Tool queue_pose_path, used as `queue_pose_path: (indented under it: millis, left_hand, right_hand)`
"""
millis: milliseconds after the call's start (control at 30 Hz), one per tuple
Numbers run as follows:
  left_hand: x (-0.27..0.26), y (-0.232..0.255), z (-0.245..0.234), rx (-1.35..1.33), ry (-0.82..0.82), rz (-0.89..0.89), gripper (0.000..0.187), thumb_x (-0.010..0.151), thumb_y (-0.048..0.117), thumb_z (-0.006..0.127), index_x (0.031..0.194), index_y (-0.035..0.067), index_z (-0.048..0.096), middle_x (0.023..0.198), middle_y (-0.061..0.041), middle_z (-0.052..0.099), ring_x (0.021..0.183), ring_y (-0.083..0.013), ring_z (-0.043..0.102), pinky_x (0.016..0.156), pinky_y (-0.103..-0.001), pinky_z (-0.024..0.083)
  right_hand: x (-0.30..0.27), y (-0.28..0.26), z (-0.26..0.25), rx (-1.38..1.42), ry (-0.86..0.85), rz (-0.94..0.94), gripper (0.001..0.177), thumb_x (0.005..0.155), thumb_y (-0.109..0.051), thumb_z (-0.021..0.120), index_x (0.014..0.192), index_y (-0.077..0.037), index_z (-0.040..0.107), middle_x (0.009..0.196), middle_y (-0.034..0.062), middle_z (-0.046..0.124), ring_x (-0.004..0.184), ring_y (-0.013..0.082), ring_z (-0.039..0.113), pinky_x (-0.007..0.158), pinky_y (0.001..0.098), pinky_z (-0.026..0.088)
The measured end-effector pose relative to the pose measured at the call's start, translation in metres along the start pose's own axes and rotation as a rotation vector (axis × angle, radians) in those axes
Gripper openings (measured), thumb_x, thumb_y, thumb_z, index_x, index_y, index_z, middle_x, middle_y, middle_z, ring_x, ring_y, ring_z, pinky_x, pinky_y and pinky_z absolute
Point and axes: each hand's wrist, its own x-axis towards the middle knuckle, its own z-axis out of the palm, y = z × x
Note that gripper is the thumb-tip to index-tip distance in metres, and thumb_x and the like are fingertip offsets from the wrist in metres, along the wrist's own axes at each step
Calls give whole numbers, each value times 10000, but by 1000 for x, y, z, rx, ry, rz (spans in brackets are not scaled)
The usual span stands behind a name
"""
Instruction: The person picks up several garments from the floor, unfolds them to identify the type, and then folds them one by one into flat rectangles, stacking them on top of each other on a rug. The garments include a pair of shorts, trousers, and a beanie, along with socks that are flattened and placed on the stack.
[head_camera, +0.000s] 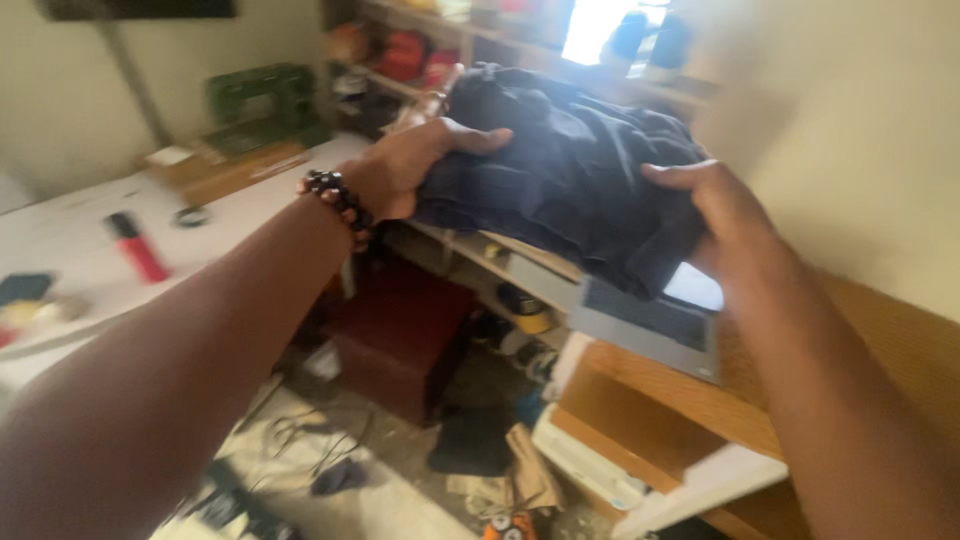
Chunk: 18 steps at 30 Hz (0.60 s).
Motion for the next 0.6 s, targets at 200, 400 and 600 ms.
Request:
queue_pose_path:
  millis: [200,400,600]
  left_hand:
    - [-100,-11,-88,26,485,76,971,809,136,712,1578,201,123,1290,-211,624,971,-274,740,771,-435,683]
    - [-205,-47,-187,84,890,-6,931,837,256,789,1499,-123,255,1421,-255,599,1318,-289,625,1102,-439,503]
    - [-327,-123,-245,90,1209,-218,771,887,393,762,1394,-118,486,1547,-230,448,1451,-309,385,1181,-470,277]
  right_hand:
    - [42,62,118,-22,-226,46,580,876,-21,611,1421,-180,492,1242,88,659,1062,266,714,938,497,610]
    - [49,136,248,8,-410,137,671,835,50,612,1444,-199,480,1191,108,681,1002,263,731,859,484,647]
    - [18,244,352,28,-562,250,672,797,41,688,1425,-117,509,1205,138,688,1034,284,729,904,494,629]
